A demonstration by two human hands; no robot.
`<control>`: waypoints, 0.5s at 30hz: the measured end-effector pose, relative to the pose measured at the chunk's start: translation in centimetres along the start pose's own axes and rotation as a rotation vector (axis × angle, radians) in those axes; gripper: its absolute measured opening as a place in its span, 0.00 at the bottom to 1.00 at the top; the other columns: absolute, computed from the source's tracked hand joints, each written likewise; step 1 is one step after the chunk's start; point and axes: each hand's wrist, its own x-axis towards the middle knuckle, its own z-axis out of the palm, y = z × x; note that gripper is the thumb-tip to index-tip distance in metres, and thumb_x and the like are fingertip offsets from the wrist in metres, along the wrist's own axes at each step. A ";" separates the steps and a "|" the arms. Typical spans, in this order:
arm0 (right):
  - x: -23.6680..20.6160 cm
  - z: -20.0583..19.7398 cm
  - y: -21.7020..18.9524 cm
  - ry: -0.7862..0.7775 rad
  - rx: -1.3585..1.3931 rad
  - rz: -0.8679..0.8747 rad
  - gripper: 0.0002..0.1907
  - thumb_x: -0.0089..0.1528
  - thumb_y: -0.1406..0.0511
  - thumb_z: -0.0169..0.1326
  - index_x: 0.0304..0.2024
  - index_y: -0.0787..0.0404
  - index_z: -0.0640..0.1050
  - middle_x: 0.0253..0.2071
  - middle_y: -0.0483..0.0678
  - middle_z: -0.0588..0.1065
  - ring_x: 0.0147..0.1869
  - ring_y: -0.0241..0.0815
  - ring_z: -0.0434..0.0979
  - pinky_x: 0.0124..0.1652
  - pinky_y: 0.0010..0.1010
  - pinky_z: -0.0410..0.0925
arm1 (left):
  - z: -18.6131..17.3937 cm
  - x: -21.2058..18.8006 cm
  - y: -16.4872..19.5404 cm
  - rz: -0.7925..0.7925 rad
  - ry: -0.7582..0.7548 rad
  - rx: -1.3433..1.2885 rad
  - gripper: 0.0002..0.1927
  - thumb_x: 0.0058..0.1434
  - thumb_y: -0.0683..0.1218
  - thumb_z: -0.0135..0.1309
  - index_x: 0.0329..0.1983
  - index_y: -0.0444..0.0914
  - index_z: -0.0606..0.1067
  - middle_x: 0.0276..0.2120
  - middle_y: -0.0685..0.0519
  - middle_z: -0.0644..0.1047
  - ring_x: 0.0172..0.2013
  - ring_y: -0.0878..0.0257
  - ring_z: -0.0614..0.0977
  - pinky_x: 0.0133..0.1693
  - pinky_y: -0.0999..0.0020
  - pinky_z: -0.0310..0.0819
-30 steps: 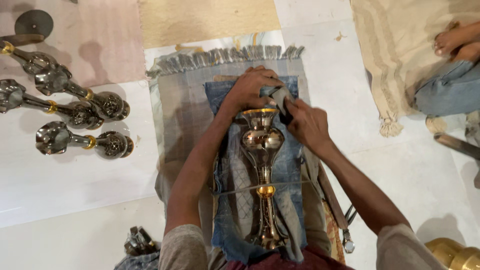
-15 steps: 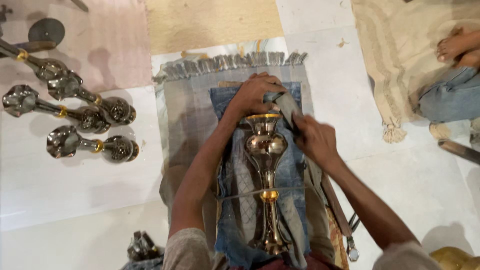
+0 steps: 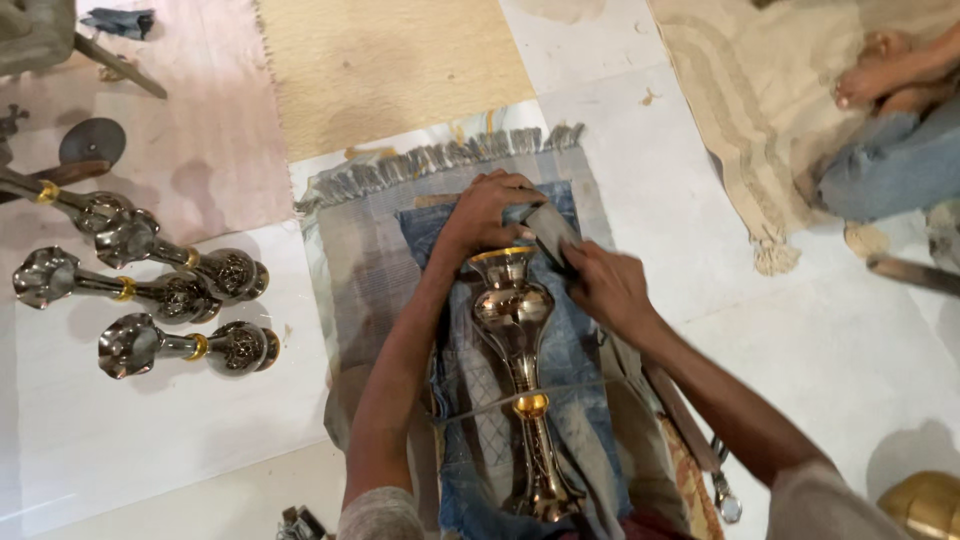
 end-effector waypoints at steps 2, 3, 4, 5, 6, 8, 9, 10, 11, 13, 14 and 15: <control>-0.1 0.0 -0.1 -0.026 -0.049 0.006 0.31 0.52 0.70 0.63 0.60 0.58 0.77 0.47 0.49 0.79 0.33 0.53 0.79 0.31 0.42 0.70 | 0.0 -0.3 0.1 -0.002 0.031 0.013 0.33 0.40 0.51 0.69 0.54 0.44 0.82 0.49 0.54 0.80 0.51 0.50 0.77 0.56 0.51 0.67; -0.2 0.1 -0.1 -0.012 -0.016 -0.006 0.32 0.51 0.70 0.63 0.60 0.59 0.77 0.47 0.49 0.79 0.32 0.52 0.79 0.30 0.41 0.70 | 0.1 -0.3 0.0 -0.007 0.034 -0.002 0.33 0.40 0.51 0.70 0.53 0.44 0.82 0.49 0.54 0.81 0.51 0.51 0.77 0.57 0.50 0.66; -0.3 0.1 0.0 0.002 0.018 -0.016 0.33 0.50 0.71 0.63 0.60 0.59 0.77 0.47 0.49 0.79 0.31 0.51 0.79 0.29 0.41 0.70 | 0.1 -0.4 0.0 -0.012 0.035 -0.018 0.33 0.39 0.51 0.71 0.53 0.44 0.82 0.49 0.54 0.81 0.51 0.51 0.78 0.58 0.50 0.66; -0.3 0.2 0.0 0.014 0.052 -0.020 0.34 0.50 0.71 0.62 0.61 0.60 0.77 0.47 0.49 0.79 0.31 0.51 0.79 0.28 0.40 0.70 | 0.2 -0.4 -0.1 -0.014 0.032 -0.038 0.33 0.39 0.51 0.72 0.53 0.43 0.82 0.49 0.54 0.81 0.51 0.52 0.78 0.58 0.50 0.65; -0.4 0.2 0.1 -0.011 0.026 0.006 0.35 0.48 0.71 0.63 0.60 0.60 0.77 0.44 0.50 0.78 0.30 0.51 0.79 0.28 0.41 0.70 | 0.2 -0.3 -0.2 -0.002 0.030 -0.048 0.33 0.39 0.52 0.72 0.52 0.43 0.82 0.49 0.53 0.81 0.51 0.51 0.78 0.58 0.50 0.65; -0.4 0.2 0.2 -0.048 -0.041 0.035 0.37 0.45 0.70 0.63 0.59 0.60 0.77 0.38 0.51 0.77 0.30 0.53 0.78 0.27 0.42 0.70 | 0.4 -0.2 -0.4 0.027 0.053 -0.056 0.33 0.39 0.52 0.73 0.52 0.43 0.82 0.49 0.51 0.82 0.50 0.49 0.78 0.57 0.49 0.65; -0.3 0.2 0.2 0.058 -0.005 -0.061 0.36 0.45 0.69 0.63 0.58 0.61 0.77 0.40 0.51 0.77 0.32 0.54 0.79 0.28 0.41 0.70 | 0.5 -0.2 -0.5 0.021 0.070 -0.075 0.31 0.40 0.53 0.72 0.52 0.45 0.83 0.49 0.53 0.83 0.50 0.51 0.80 0.58 0.50 0.66; -0.3 0.3 0.2 0.159 0.044 -0.140 0.34 0.45 0.69 0.62 0.57 0.61 0.77 0.42 0.52 0.77 0.35 0.54 0.80 0.30 0.41 0.71 | 0.6 -0.2 -0.6 0.011 0.067 -0.101 0.30 0.42 0.53 0.70 0.52 0.46 0.83 0.49 0.54 0.84 0.49 0.53 0.81 0.58 0.51 0.67; -0.2 0.3 0.2 0.255 0.094 -0.205 0.33 0.45 0.68 0.62 0.56 0.62 0.77 0.43 0.53 0.77 0.38 0.54 0.80 0.31 0.40 0.71 | 0.7 -0.3 -0.7 -0.001 0.052 -0.135 0.29 0.43 0.54 0.69 0.52 0.47 0.83 0.49 0.55 0.85 0.49 0.55 0.83 0.59 0.53 0.68; -0.1 0.3 0.1 0.101 0.033 -0.073 0.27 0.50 0.68 0.63 0.54 0.59 0.78 0.42 0.50 0.78 0.35 0.53 0.79 0.32 0.40 0.71 | 0.8 -0.5 -0.8 0.025 0.063 -0.115 0.28 0.44 0.53 0.70 0.52 0.47 0.84 0.48 0.54 0.85 0.49 0.53 0.83 0.59 0.51 0.67; -0.1 0.4 0.0 0.029 -0.002 -0.023 0.25 0.53 0.68 0.64 0.54 0.57 0.79 0.42 0.49 0.78 0.33 0.52 0.78 0.32 0.40 0.71 | 0.8 -0.5 -0.9 0.039 0.082 -0.096 0.28 0.45 0.53 0.70 0.52 0.46 0.84 0.48 0.53 0.85 0.49 0.52 0.83 0.59 0.50 0.66; -0.2 0.4 0.0 -0.008 0.029 0.005 0.27 0.51 0.69 0.63 0.55 0.57 0.78 0.41 0.49 0.78 0.33 0.52 0.79 0.31 0.40 0.71 | 0.7 -0.4 -1.0 0.022 0.073 -0.106 0.28 0.45 0.54 0.71 0.52 0.46 0.83 0.48 0.53 0.84 0.49 0.53 0.82 0.57 0.52 0.68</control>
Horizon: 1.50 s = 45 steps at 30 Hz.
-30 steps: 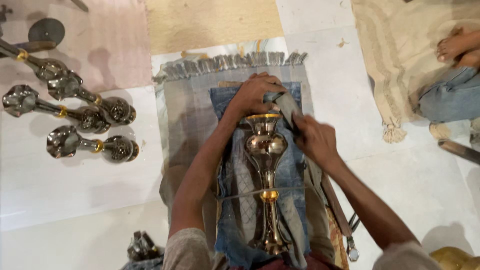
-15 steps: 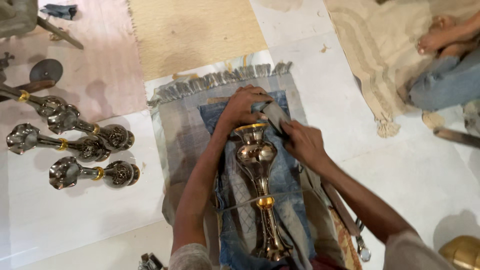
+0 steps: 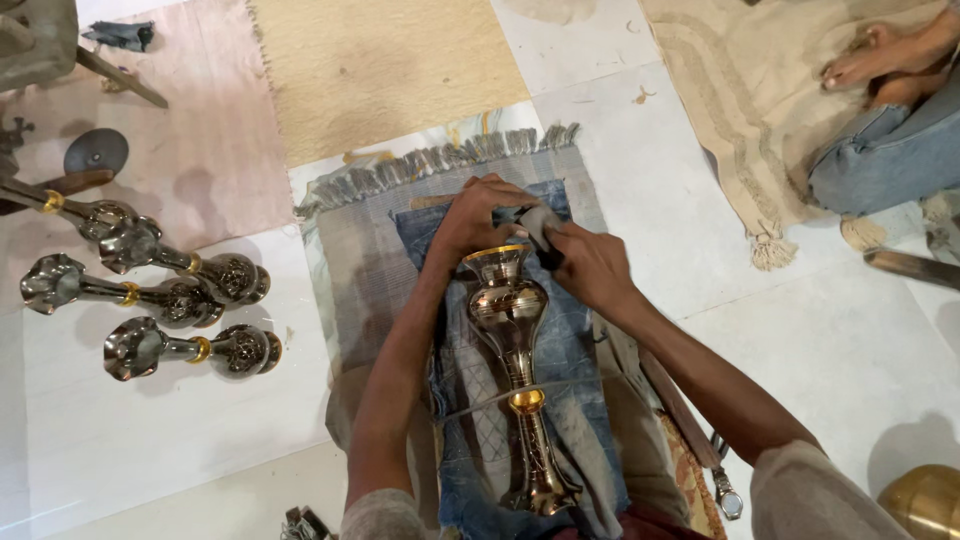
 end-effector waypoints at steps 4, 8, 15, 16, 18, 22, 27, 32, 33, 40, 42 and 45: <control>-0.4 0.0 0.0 0.020 -0.026 0.023 0.34 0.45 0.70 0.61 0.56 0.59 0.78 0.39 0.50 0.78 0.33 0.52 0.79 0.28 0.41 0.71 | -0.1 0.5 0.0 -0.019 -0.039 -0.001 0.32 0.40 0.54 0.73 0.51 0.45 0.83 0.48 0.52 0.83 0.48 0.52 0.80 0.55 0.52 0.69; -0.4 0.1 -0.1 0.223 0.079 -0.187 0.28 0.54 0.68 0.63 0.57 0.63 0.77 0.45 0.53 0.79 0.32 0.52 0.77 0.28 0.42 0.68 | 0.0 0.0 0.0 -0.057 -0.013 0.068 0.29 0.44 0.55 0.68 0.52 0.46 0.83 0.50 0.54 0.84 0.51 0.54 0.81 0.56 0.53 0.70; -0.1 0.2 -0.3 -0.036 -0.021 0.064 0.35 0.48 0.68 0.62 0.60 0.57 0.76 0.43 0.50 0.78 0.34 0.53 0.80 0.30 0.42 0.71 | -0.1 0.4 -0.2 -0.031 -0.024 0.017 0.30 0.41 0.57 0.69 0.50 0.46 0.84 0.47 0.52 0.84 0.48 0.52 0.81 0.54 0.51 0.68; -0.1 0.1 -0.3 0.052 0.005 -0.008 0.34 0.48 0.68 0.62 0.59 0.59 0.76 0.46 0.51 0.78 0.36 0.53 0.80 0.32 0.41 0.71 | -0.2 0.3 -0.2 -0.023 -0.028 0.010 0.30 0.41 0.56 0.68 0.51 0.46 0.84 0.47 0.52 0.84 0.49 0.51 0.81 0.54 0.52 0.69; -0.2 0.2 -0.3 0.082 0.009 -0.020 0.32 0.50 0.68 0.62 0.59 0.59 0.76 0.48 0.51 0.79 0.38 0.53 0.80 0.34 0.41 0.72 | -0.2 0.1 0.0 -0.018 -0.038 0.008 0.30 0.42 0.55 0.66 0.52 0.46 0.84 0.47 0.52 0.85 0.50 0.52 0.81 0.54 0.53 0.69; -0.7 0.0 -0.3 -0.028 -0.021 0.056 0.34 0.49 0.68 0.63 0.60 0.59 0.76 0.47 0.52 0.78 0.35 0.53 0.80 0.32 0.41 0.72 | -0.5 0.1 0.3 0.013 -0.011 0.012 0.29 0.42 0.54 0.70 0.50 0.45 0.83 0.46 0.51 0.84 0.49 0.51 0.80 0.53 0.51 0.67; -0.5 -0.1 -0.7 0.021 -0.027 0.007 0.34 0.48 0.68 0.63 0.59 0.60 0.76 0.46 0.50 0.79 0.33 0.53 0.79 0.30 0.41 0.71 | -0.4 0.3 0.6 -0.069 -0.038 -0.004 0.28 0.41 0.51 0.71 0.49 0.46 0.83 0.45 0.51 0.84 0.48 0.51 0.80 0.53 0.54 0.69; -0.2 -0.1 -0.7 -0.006 -0.014 0.017 0.31 0.53 0.68 0.63 0.60 0.56 0.77 0.43 0.48 0.79 0.34 0.50 0.80 0.31 0.40 0.70 | 0.0 0.0 0.6 -0.050 0.001 0.034 0.26 0.43 0.49 0.70 0.49 0.46 0.84 0.45 0.52 0.85 0.49 0.52 0.81 0.55 0.53 0.68; -0.2 -0.2 -0.6 -0.047 -0.022 0.055 0.33 0.50 0.68 0.63 0.60 0.56 0.77 0.43 0.48 0.78 0.33 0.51 0.80 0.30 0.41 0.70 | 0.0 0.1 0.5 -0.056 -0.017 0.020 0.26 0.42 0.49 0.70 0.49 0.46 0.84 0.45 0.52 0.85 0.48 0.52 0.81 0.55 0.52 0.68; 0.0 -0.5 -0.3 -0.042 -0.033 0.034 0.30 0.51 0.68 0.62 0.58 0.57 0.78 0.45 0.49 0.79 0.35 0.53 0.80 0.33 0.41 0.71 | -0.1 0.2 0.4 -0.053 -0.016 0.022 0.27 0.41 0.48 0.70 0.49 0.46 0.84 0.45 0.52 0.85 0.48 0.51 0.81 0.55 0.52 0.70; -0.1 -0.6 -0.3 -0.065 -0.016 0.071 0.29 0.51 0.68 0.62 0.58 0.56 0.78 0.44 0.48 0.79 0.36 0.51 0.80 0.34 0.40 0.72 | -0.1 0.2 0.4 -0.047 -0.014 0.015 0.28 0.41 0.48 0.69 0.50 0.45 0.84 0.46 0.52 0.85 0.48 0.51 0.82 0.55 0.52 0.70; -0.3 -0.6 -0.1 0.056 0.053 0.008 0.31 0.47 0.69 0.60 0.56 0.59 0.79 0.42 0.49 0.78 0.34 0.51 0.80 0.32 0.39 0.72 | -0.2 0.4 0.5 -0.045 -0.002 -0.028 0.29 0.40 0.50 0.71 0.50 0.46 0.84 0.46 0.52 0.84 0.48 0.52 0.81 0.54 0.54 0.71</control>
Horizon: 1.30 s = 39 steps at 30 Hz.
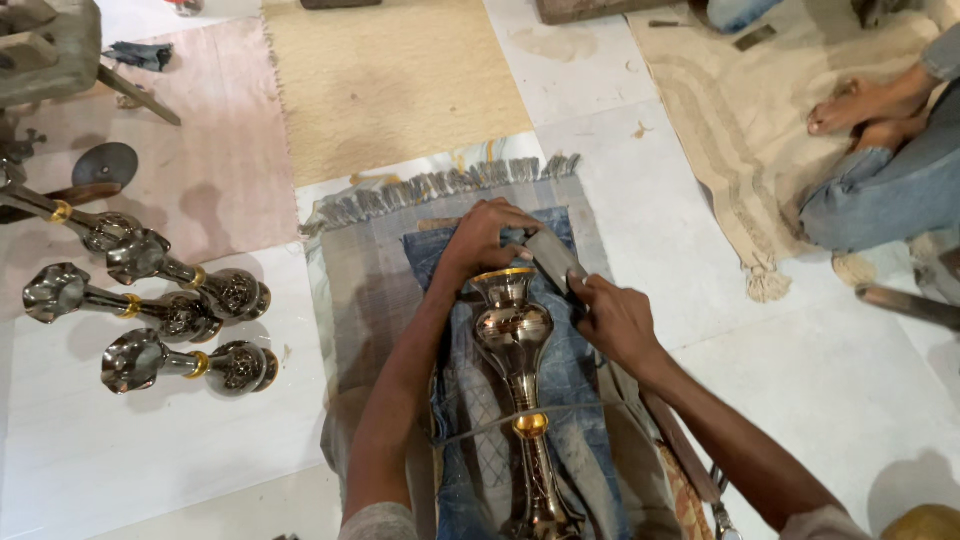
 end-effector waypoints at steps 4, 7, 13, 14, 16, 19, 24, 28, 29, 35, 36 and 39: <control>0.6 0.2 0.1 0.008 -0.049 -0.003 0.27 0.49 0.70 0.61 0.53 0.60 0.79 0.38 0.50 0.78 0.31 0.52 0.78 0.29 0.41 0.70 | -0.1 -0.1 0.1 -0.026 -0.016 0.011 0.28 0.40 0.49 0.71 0.49 0.46 0.84 0.45 0.51 0.85 0.48 0.51 0.81 0.53 0.54 0.71; 0.9 0.1 -0.1 0.043 -0.038 -0.045 0.28 0.49 0.71 0.59 0.54 0.58 0.80 0.37 0.49 0.77 0.33 0.52 0.78 0.29 0.41 0.69 | 0.0 -0.2 0.0 0.042 0.021 0.033 0.28 0.41 0.53 0.72 0.48 0.45 0.84 0.45 0.50 0.84 0.47 0.50 0.81 0.52 0.51 0.70; 0.8 -0.3 -0.5 -0.039 -0.029 0.029 0.27 0.51 0.69 0.60 0.55 0.57 0.79 0.36 0.48 0.77 0.30 0.51 0.78 0.27 0.41 0.69 | 0.0 0.1 -0.1 -0.005 0.012 -0.035 0.30 0.41 0.60 0.66 0.48 0.47 0.84 0.44 0.52 0.85 0.46 0.53 0.82 0.51 0.55 0.74; 0.7 -0.3 -0.5 0.061 0.008 -0.045 0.29 0.48 0.70 0.60 0.55 0.59 0.79 0.35 0.49 0.78 0.32 0.52 0.78 0.28 0.41 0.69 | 0.0 0.1 -0.1 0.022 0.002 -0.041 0.30 0.42 0.62 0.67 0.48 0.46 0.84 0.43 0.51 0.85 0.46 0.52 0.82 0.50 0.55 0.75; 0.8 -0.2 -0.4 -0.030 -0.065 0.006 0.27 0.50 0.69 0.61 0.54 0.57 0.80 0.37 0.49 0.78 0.33 0.52 0.79 0.31 0.41 0.70 | -0.1 0.1 0.0 0.018 0.003 -0.031 0.29 0.42 0.61 0.67 0.48 0.46 0.84 0.42 0.50 0.85 0.45 0.52 0.82 0.50 0.55 0.75; 0.5 -0.2 -0.1 0.029 0.021 -0.032 0.27 0.49 0.69 0.60 0.53 0.59 0.79 0.40 0.50 0.79 0.33 0.51 0.79 0.30 0.40 0.70 | 0.1 0.1 -0.1 0.023 0.004 -0.010 0.28 0.43 0.60 0.67 0.48 0.46 0.85 0.43 0.50 0.85 0.46 0.52 0.82 0.51 0.54 0.74; 0.8 -0.1 0.3 -0.048 -0.053 0.031 0.26 0.49 0.69 0.61 0.52 0.57 0.80 0.37 0.50 0.78 0.31 0.52 0.78 0.29 0.41 0.70 | 0.3 -0.1 -0.1 -0.009 0.018 -0.001 0.29 0.39 0.56 0.68 0.48 0.46 0.85 0.44 0.51 0.85 0.46 0.51 0.82 0.51 0.53 0.73; 1.6 0.5 0.2 -0.044 -0.119 0.008 0.15 0.57 0.65 0.62 0.48 0.54 0.81 0.37 0.48 0.77 0.35 0.49 0.79 0.32 0.40 0.70 | 0.2 -0.1 -0.1 0.040 0.037 0.012 0.29 0.39 0.54 0.73 0.47 0.45 0.84 0.43 0.51 0.85 0.46 0.51 0.82 0.50 0.52 0.73; 1.3 0.5 0.2 -0.049 -0.110 0.015 0.14 0.58 0.64 0.63 0.47 0.54 0.81 0.37 0.47 0.78 0.35 0.48 0.79 0.32 0.40 0.70 | 0.2 0.0 -0.1 0.072 0.031 -0.013 0.30 0.39 0.54 0.76 0.47 0.44 0.84 0.43 0.50 0.84 0.45 0.50 0.81 0.50 0.52 0.73; 0.6 0.3 0.1 0.023 -0.025 -0.033 0.28 0.48 0.66 0.63 0.53 0.57 0.79 0.40 0.49 0.78 0.32 0.51 0.79 0.28 0.41 0.69 | 0.0 -0.1 0.0 -0.004 0.004 -0.016 0.28 0.38 0.47 0.72 0.47 0.45 0.85 0.42 0.52 0.85 0.45 0.52 0.82 0.50 0.54 0.76; 0.5 0.2 0.0 -0.001 -0.042 -0.037 0.28 0.48 0.66 0.64 0.53 0.57 0.79 0.39 0.49 0.77 0.33 0.51 0.78 0.29 0.41 0.69 | 0.0 -0.1 0.0 -0.007 0.008 -0.004 0.27 0.38 0.47 0.71 0.47 0.45 0.85 0.42 0.52 0.85 0.45 0.52 0.82 0.50 0.54 0.75; 0.7 -0.1 -0.1 -0.049 -0.046 -0.032 0.28 0.50 0.67 0.63 0.54 0.57 0.79 0.37 0.48 0.77 0.32 0.50 0.79 0.31 0.40 0.69 | 0.1 -0.1 0.2 0.011 0.031 0.024 0.27 0.38 0.47 0.71 0.46 0.45 0.85 0.43 0.52 0.85 0.46 0.53 0.83 0.50 0.54 0.74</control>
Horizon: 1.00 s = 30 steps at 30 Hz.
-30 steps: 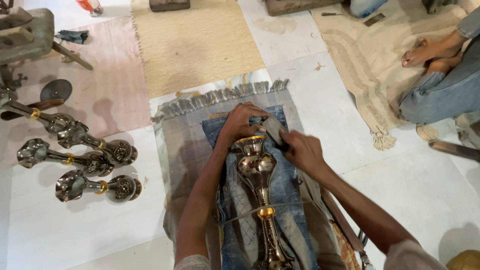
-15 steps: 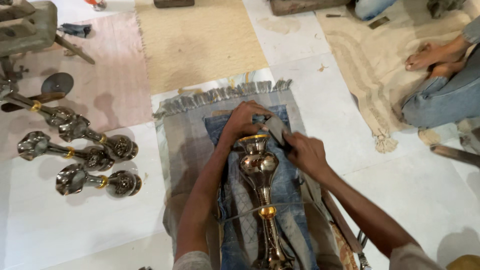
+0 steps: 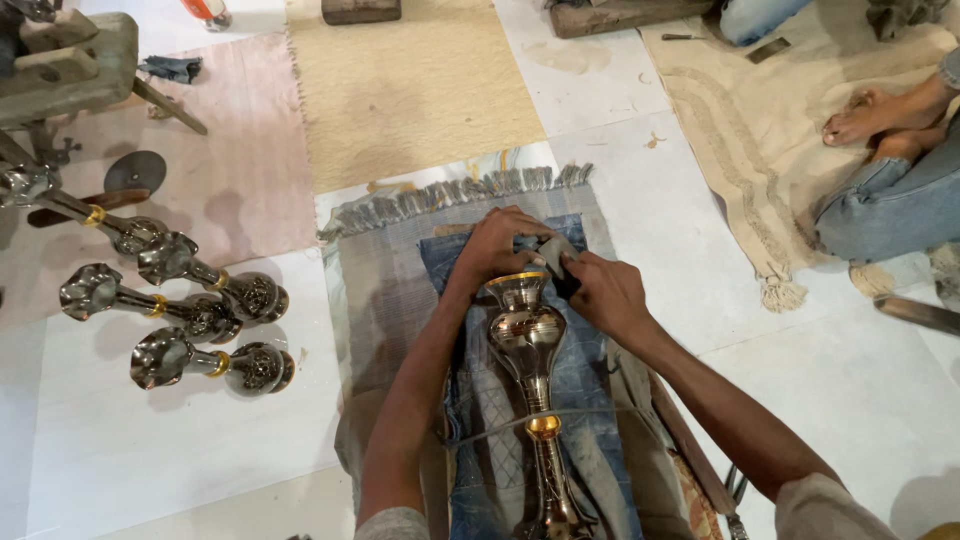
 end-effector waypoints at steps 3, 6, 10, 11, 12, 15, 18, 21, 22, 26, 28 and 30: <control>-0.3 -0.3 -0.2 -0.034 0.041 0.086 0.27 0.50 0.69 0.61 0.54 0.56 0.79 0.35 0.47 0.77 0.30 0.48 0.79 0.28 0.39 0.69 | 0.1 0.2 0.2 -0.015 -0.029 -0.017 0.26 0.39 0.46 0.70 0.46 0.45 0.85 0.43 0.52 0.85 0.44 0.53 0.83 0.51 0.54 0.73; -0.4 -0.3 -0.4 -0.016 -0.035 0.061 0.28 0.48 0.69 0.63 0.54 0.58 0.79 0.35 0.49 0.77 0.29 0.52 0.78 0.27 0.42 0.69 | 0.1 0.3 0.3 -0.077 -0.032 -0.013 0.25 0.39 0.46 0.68 0.46 0.46 0.85 0.44 0.52 0.85 0.44 0.54 0.83 0.52 0.56 0.73; 0.1 0.2 -0.1 0.054 -0.036 0.014 0.24 0.51 0.68 0.62 0.52 0.56 0.80 0.36 0.48 0.77 0.33 0.52 0.79 0.30 0.41 0.70 | -0.3 0.3 0.4 0.018 -0.011 0.009 0.25 0.42 0.45 0.68 0.48 0.46 0.85 0.45 0.52 0.85 0.45 0.54 0.83 0.53 0.57 0.75; -0.1 0.2 0.0 0.039 -0.065 0.038 0.23 0.52 0.68 0.62 0.52 0.54 0.81 0.35 0.48 0.77 0.34 0.52 0.79 0.31 0.41 0.70 | -0.3 0.4 0.5 0.040 -0.006 0.002 0.25 0.43 0.46 0.68 0.49 0.47 0.85 0.45 0.53 0.85 0.45 0.55 0.83 0.52 0.57 0.75; -0.1 0.3 0.2 0.033 -0.030 0.047 0.25 0.50 0.68 0.62 0.52 0.55 0.80 0.36 0.48 0.77 0.33 0.52 0.79 0.30 0.41 0.70 | -0.3 0.4 0.6 0.028 -0.007 0.000 0.25 0.42 0.46 0.68 0.48 0.47 0.85 0.45 0.53 0.85 0.45 0.55 0.83 0.52 0.57 0.75; -0.7 0.4 0.7 0.089 0.032 0.015 0.29 0.45 0.68 0.62 0.52 0.56 0.80 0.37 0.49 0.78 0.31 0.53 0.78 0.29 0.42 0.70 | -0.4 0.6 0.8 0.009 -0.002 -0.003 0.25 0.41 0.48 0.70 0.47 0.47 0.85 0.44 0.52 0.85 0.44 0.54 0.82 0.50 0.55 0.75; -0.8 0.5 0.9 0.192 0.061 -0.074 0.26 0.48 0.67 0.63 0.50 0.56 0.79 0.38 0.49 0.78 0.33 0.54 0.78 0.30 0.42 0.70 | -0.6 0.3 0.8 0.017 -0.020 -0.010 0.26 0.41 0.49 0.72 0.47 0.46 0.84 0.44 0.51 0.84 0.43 0.52 0.81 0.48 0.55 0.75; -0.4 0.3 0.7 0.080 0.039 -0.042 0.23 0.51 0.67 0.62 0.51 0.56 0.79 0.35 0.48 0.76 0.33 0.52 0.78 0.31 0.42 0.69 | -0.6 0.0 0.6 0.078 0.016 0.027 0.27 0.40 0.45 0.69 0.48 0.45 0.84 0.45 0.51 0.85 0.46 0.52 0.81 0.50 0.54 0.75; -0.3 0.3 0.5 -0.033 0.014 0.055 0.22 0.52 0.67 0.62 0.50 0.54 0.79 0.34 0.46 0.76 0.32 0.50 0.78 0.30 0.41 0.70 | -0.5 0.0 0.6 0.065 0.017 0.033 0.27 0.40 0.44 0.68 0.48 0.46 0.85 0.45 0.52 0.85 0.46 0.52 0.82 0.51 0.53 0.73; -0.5 -0.3 -0.1 -0.073 -0.030 0.130 0.34 0.42 0.69 0.65 0.54 0.54 0.80 0.31 0.51 0.75 0.27 0.54 0.77 0.27 0.45 0.68 | -0.4 0.4 0.6 -0.026 -0.058 -0.015 0.26 0.40 0.44 0.66 0.48 0.47 0.85 0.46 0.54 0.85 0.45 0.53 0.83 0.52 0.57 0.77; -0.5 -0.4 -0.3 0.050 0.048 0.019 0.24 0.49 0.67 0.65 0.49 0.55 0.80 0.34 0.49 0.76 0.31 0.53 0.78 0.28 0.43 0.68 | -0.5 0.3 0.6 -0.026 -0.047 -0.004 0.26 0.41 0.46 0.69 0.48 0.45 0.84 0.45 0.52 0.85 0.45 0.52 0.82 0.53 0.55 0.73; -0.5 -0.3 -0.4 0.113 0.066 -0.030 0.20 0.51 0.68 0.64 0.47 0.56 0.81 0.36 0.48 0.77 0.32 0.52 0.78 0.29 0.42 0.69 | -0.5 0.2 0.5 0.010 -0.030 0.028 0.26 0.41 0.46 0.70 0.48 0.44 0.84 0.45 0.51 0.84 0.46 0.51 0.81 0.53 0.53 0.71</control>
